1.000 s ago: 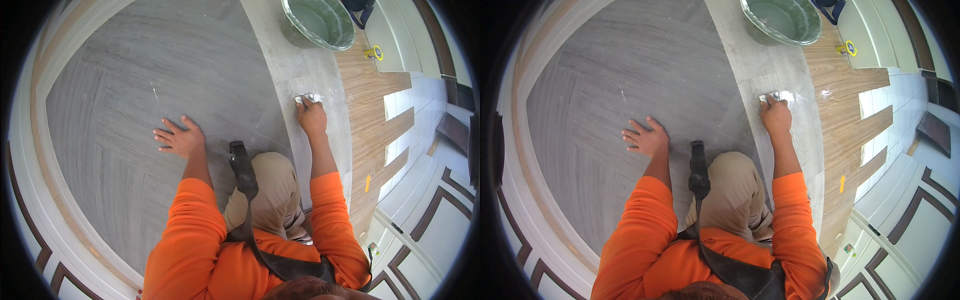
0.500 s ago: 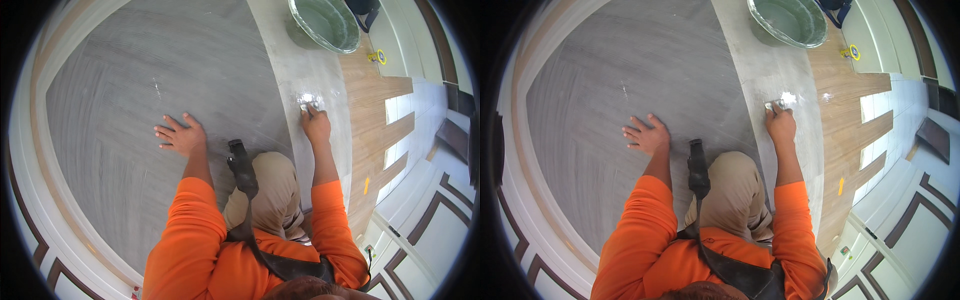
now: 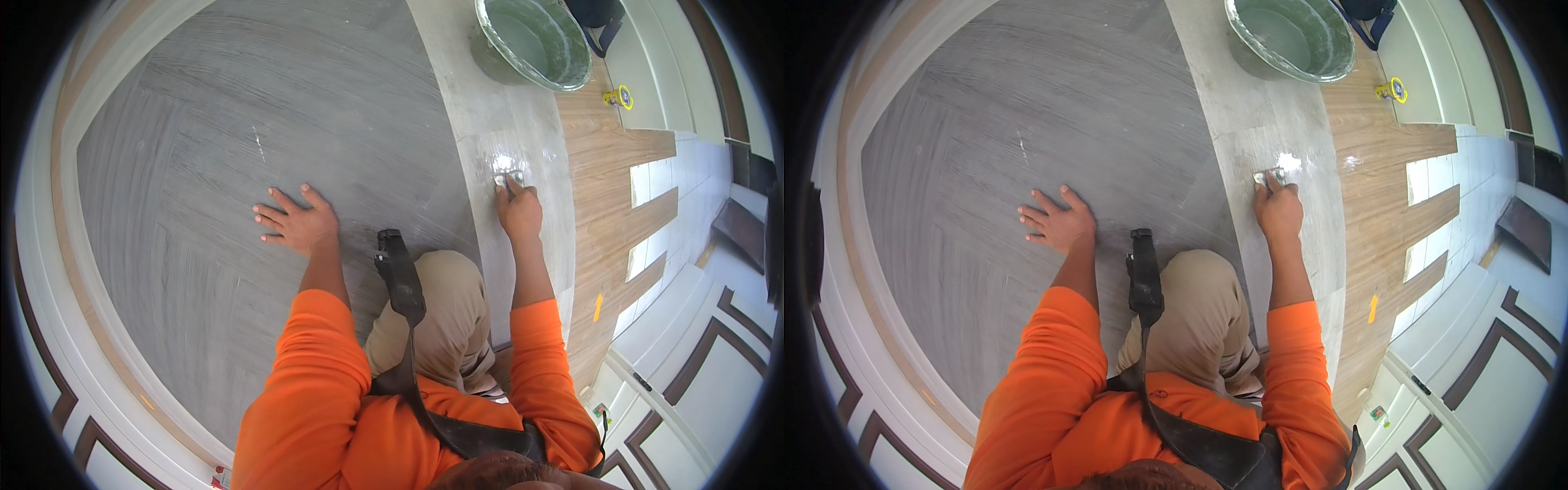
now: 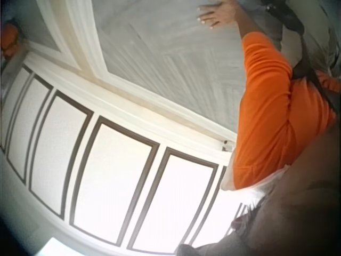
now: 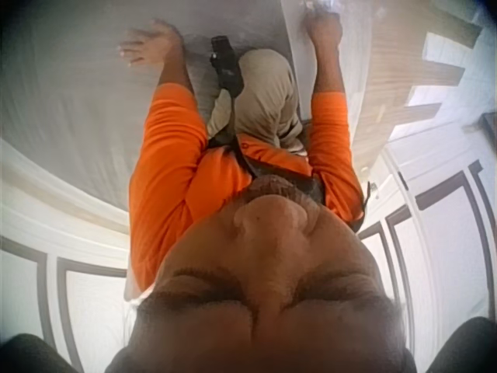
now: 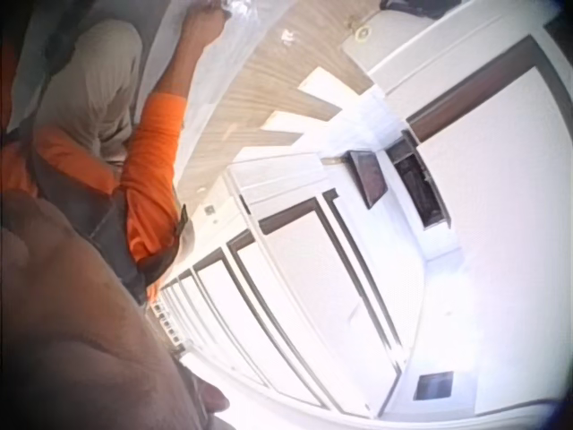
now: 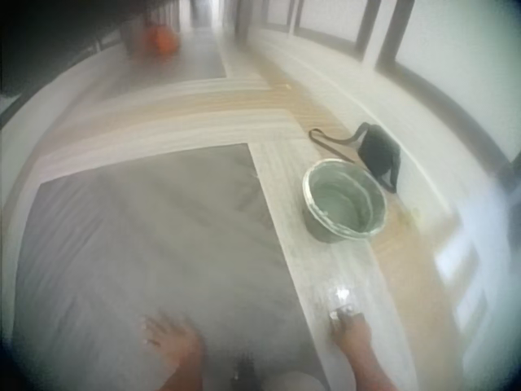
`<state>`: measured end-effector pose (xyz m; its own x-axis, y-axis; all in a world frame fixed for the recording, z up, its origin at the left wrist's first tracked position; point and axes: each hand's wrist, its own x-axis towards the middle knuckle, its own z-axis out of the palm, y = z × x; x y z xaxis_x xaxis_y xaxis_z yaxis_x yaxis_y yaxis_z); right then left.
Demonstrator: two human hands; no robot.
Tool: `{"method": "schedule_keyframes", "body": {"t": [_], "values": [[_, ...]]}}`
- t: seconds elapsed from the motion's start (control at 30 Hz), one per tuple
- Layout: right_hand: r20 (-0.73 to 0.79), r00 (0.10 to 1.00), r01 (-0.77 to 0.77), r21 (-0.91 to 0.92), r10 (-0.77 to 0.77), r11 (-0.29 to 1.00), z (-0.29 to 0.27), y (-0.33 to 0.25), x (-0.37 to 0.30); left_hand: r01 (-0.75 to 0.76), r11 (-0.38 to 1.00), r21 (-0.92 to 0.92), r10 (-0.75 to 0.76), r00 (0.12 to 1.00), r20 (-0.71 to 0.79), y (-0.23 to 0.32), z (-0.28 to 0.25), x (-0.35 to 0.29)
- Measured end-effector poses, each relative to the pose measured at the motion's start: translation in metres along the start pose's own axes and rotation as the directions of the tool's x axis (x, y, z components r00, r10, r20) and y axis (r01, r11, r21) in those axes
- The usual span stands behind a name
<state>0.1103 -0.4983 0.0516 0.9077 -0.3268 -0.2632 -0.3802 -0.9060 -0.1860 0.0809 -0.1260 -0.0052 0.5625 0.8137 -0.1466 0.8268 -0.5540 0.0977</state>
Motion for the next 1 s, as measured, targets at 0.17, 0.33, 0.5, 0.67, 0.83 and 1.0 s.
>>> {"method": "schedule_keyframes", "body": {"t": [0.17, 0.33, 0.5, 0.67, 0.83, 1.0], "values": [[-0.010, 1.000, 0.020, -0.023, -0.021, 1.000, 0.000, -0.010, 0.018, 0.028, 0.999, 0.029, -0.029, 0.999, 0.035, -0.002, 0.000, 0.001], [-0.002, 1.000, 0.015, -0.032, -0.015, 0.999, 0.004, 0.003, 0.005, 0.023, 0.999, 0.032, -0.024, 1.000, 0.021, -0.001, 0.001, 0.001], [-0.007, 0.999, 0.032, -0.029, -0.033, 0.999, -0.002, -0.008, 0.014, 0.032, 0.999, 0.023, -0.033, 0.999, 0.025, -0.002, 0.001, 0.001], [0.010, 1.000, 0.027, -0.037, -0.026, 0.999, -0.001, 0.002, 0.005, 0.022, 0.999, 0.029, -0.023, 0.999, 0.025, -0.003, 0.002, 0.000], [-0.001, 1.000, 0.022, -0.019, -0.022, 1.000, -0.001, -0.005, 0.004, 0.006, 1.000, 0.024, -0.006, 1.000, -0.001, -0.005, 0.005, -0.001], [-0.006, 0.999, 0.040, -0.045, -0.040, 0.998, -0.001, -0.002, 0.015, 0.022, 0.998, 0.067, -0.022, 1.000, -0.001, -0.004, 0.005, 0.001]]}}
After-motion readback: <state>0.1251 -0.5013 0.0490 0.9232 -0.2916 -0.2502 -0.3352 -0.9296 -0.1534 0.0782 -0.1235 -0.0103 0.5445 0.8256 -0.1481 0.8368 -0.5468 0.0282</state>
